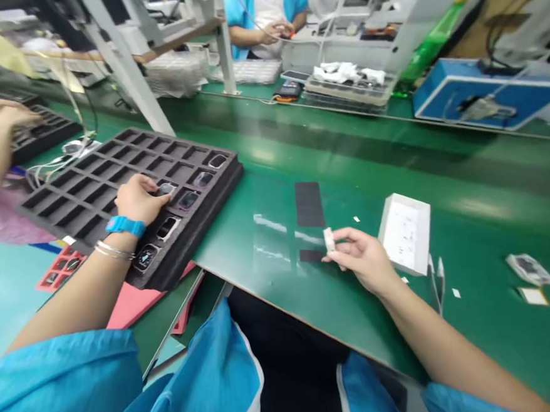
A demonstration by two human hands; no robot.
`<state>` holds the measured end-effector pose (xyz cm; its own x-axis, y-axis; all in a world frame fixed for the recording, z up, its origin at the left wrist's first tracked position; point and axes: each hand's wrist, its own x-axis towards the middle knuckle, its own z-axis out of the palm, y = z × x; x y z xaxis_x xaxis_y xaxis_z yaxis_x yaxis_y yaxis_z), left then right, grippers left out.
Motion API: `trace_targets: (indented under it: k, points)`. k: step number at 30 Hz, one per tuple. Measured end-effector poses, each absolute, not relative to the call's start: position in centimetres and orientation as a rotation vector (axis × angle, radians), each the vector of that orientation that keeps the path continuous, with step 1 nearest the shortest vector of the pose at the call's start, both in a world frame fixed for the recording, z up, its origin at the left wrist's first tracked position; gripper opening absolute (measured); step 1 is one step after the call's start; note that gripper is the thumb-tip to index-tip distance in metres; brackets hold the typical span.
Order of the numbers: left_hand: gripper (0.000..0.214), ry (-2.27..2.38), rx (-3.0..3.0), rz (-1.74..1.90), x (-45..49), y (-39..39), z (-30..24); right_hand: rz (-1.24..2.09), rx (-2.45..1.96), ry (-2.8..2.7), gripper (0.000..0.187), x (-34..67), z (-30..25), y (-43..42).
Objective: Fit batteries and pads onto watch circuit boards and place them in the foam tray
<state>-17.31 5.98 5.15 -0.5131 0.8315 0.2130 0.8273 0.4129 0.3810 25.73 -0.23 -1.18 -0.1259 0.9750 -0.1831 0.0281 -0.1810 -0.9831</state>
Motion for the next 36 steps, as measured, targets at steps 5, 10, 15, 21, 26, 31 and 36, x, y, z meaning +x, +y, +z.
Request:
trace_targets:
  k: [5, 10, 15, 21, 26, 31, 36]
  points:
    - [0.026, 2.696, 1.51, 0.747, -17.3, 6.4, 4.9, 1.408, -1.276, -1.254, 0.051, 25.0, -1.9, -0.6]
    - [0.026, 2.687, 1.508, 0.761, -17.4, 6.5, 4.8, 1.434, -1.249, -1.21, 0.052, 24.8, -2.1, -0.7]
    - [0.026, 2.717, 1.447, 0.762, -17.0, 6.5, 4.9, 1.491, -1.262, -1.115, 0.053, 24.3, -2.2, -0.5]
    - [0.028, 2.769, 1.323, 0.719, -16.2, 6.7, 5.2, 1.507, -1.268, -1.094, 0.051, 24.2, -2.5, -0.5]
    - [0.024, 2.742, 1.397, 0.723, -16.6, 6.7, 5.1, 1.515, -1.278, -1.078, 0.053, 24.0, -2.4, -0.6]
    - [0.028, 2.68, 1.479, 0.685, -17.2, 6.4, 5.1, 1.52, -1.281, -1.066, 0.054, 24.2, -2.6, -0.7]
    - [0.027, 2.678, 1.564, 0.598, -17.6, 6.2, 5.1, 1.532, -1.27, -1.055, 0.054, 24.3, -2.8, -0.7]
